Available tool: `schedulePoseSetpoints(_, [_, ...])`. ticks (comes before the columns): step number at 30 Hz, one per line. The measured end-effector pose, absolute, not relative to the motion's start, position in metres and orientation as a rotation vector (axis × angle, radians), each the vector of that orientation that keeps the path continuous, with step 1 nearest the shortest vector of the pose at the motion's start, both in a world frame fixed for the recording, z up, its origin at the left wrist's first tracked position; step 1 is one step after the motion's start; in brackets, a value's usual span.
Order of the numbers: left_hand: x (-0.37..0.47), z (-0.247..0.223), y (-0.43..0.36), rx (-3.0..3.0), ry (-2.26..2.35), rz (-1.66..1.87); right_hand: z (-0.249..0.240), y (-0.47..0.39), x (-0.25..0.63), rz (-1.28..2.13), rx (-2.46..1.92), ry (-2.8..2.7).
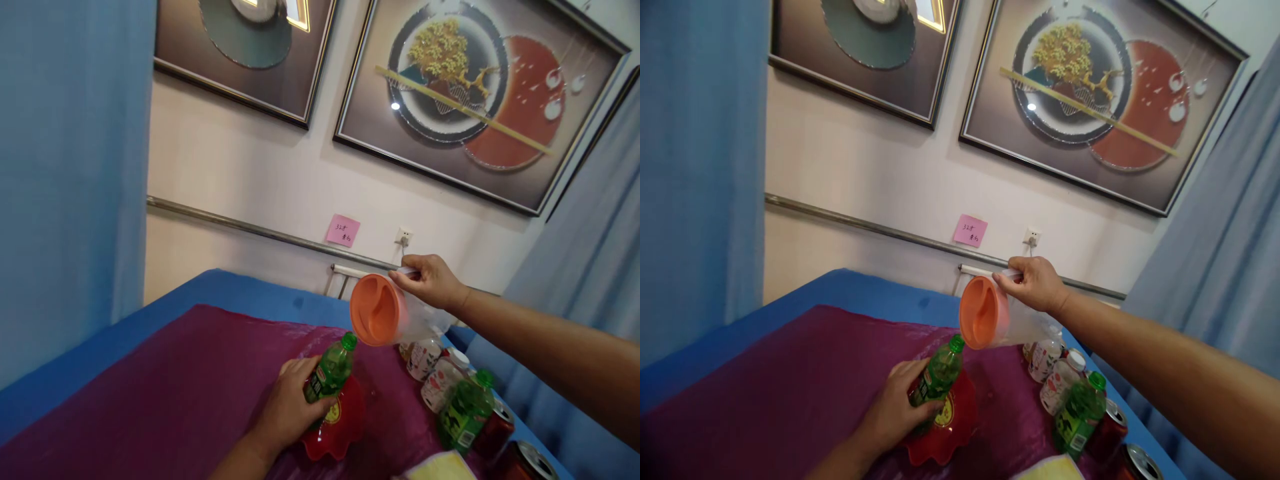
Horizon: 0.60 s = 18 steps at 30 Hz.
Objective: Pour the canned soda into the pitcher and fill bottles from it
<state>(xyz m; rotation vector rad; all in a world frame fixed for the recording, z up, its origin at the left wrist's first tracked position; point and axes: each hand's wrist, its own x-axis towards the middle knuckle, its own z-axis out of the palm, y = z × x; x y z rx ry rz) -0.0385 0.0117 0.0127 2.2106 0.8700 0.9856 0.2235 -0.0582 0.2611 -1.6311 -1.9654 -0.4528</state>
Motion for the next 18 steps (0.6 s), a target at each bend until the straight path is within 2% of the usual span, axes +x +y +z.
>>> schedulePoseSetpoints(18, [-0.0384,0.0138,0.0121,2.184,0.860,0.972,0.2612,-0.0586,0.2218,-0.455,-1.630,-1.984])
